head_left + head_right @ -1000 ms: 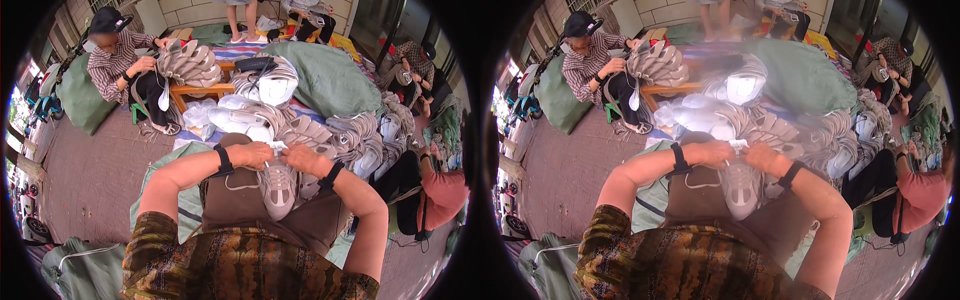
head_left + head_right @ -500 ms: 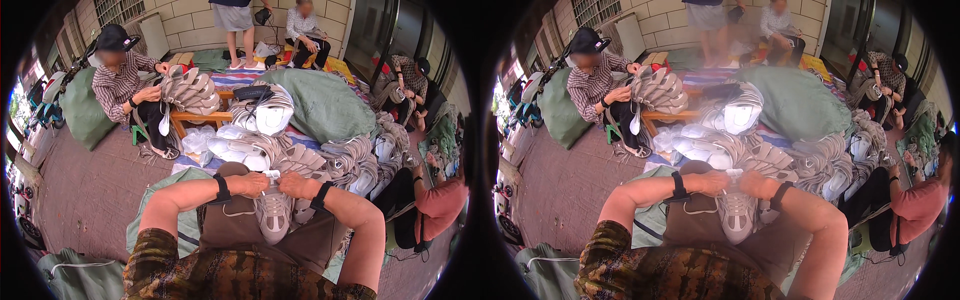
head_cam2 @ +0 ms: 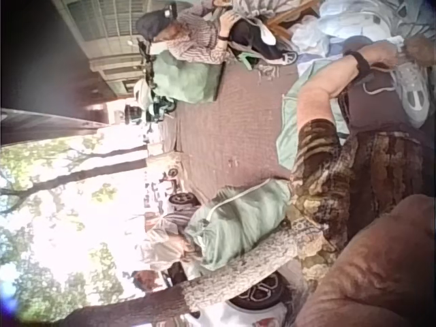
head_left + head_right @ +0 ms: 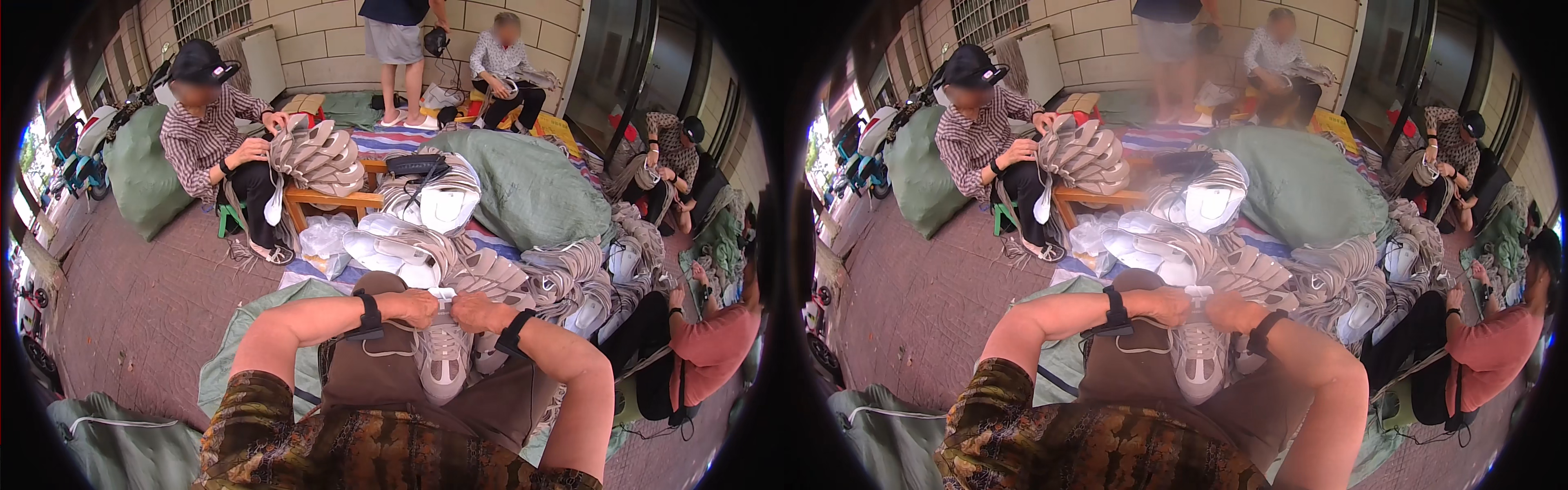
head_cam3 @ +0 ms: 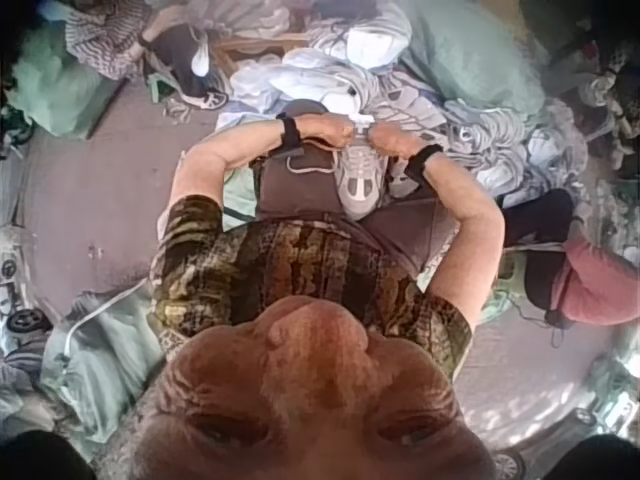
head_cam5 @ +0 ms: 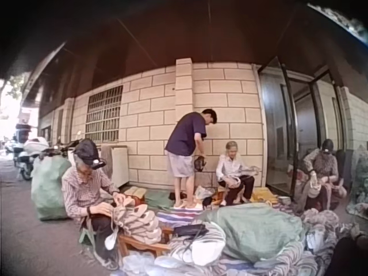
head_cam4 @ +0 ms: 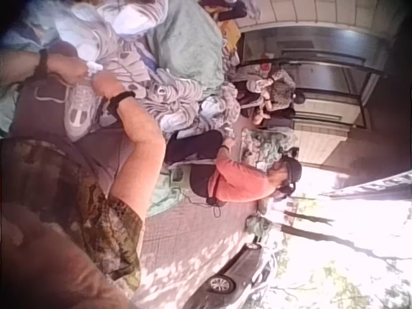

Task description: The person sits on a mat and laces a beige sneaker by hand. They thread a long white lace through the eyelets, pull it tight, and tie a knot. The person repeats this process on a second shoe, handling the laces and adjusting the fit.

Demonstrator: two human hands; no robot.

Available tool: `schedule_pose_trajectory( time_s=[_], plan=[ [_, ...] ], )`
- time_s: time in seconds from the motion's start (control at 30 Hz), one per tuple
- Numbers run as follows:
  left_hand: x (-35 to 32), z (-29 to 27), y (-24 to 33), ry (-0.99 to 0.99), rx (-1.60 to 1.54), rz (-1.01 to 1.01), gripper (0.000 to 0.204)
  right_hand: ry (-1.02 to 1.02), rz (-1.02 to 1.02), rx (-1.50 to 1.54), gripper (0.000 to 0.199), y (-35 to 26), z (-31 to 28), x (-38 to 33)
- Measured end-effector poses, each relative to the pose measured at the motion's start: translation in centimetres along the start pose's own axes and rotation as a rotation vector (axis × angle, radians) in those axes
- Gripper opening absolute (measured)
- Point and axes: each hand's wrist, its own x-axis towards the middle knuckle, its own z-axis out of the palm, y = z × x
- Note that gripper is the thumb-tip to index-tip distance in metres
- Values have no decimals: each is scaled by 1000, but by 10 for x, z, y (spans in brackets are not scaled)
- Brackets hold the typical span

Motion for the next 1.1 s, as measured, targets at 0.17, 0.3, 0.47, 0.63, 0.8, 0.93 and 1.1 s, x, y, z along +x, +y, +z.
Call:
schedule_pose_trajectory(
  time_s=[0.17,0.3,0.47,0.63,0.8,0.93,1.1],
  plan=[
    [11,0,27,42,2,-203,24,-55,134,-128,28,-31,-10,4],
    [18,12,12,45,-81,-206,26,-60,163,-25,29,-33,-15,8],
    [1,12,15,73,37,-91,20,27,250,69,25,-13,5,13],
    [-4,48,9,353,136,101,27,290,194,764,23,14,31,18],
    [-25,39,62,549,140,532,28,506,55,853,27,8,38,28],
    [-67,35,133,409,-234,779,22,378,-185,1108,23,-43,-20,28],
    [-103,-3,153,350,-416,738,10,286,-518,1177,17,-94,-79,11]
  ],
)
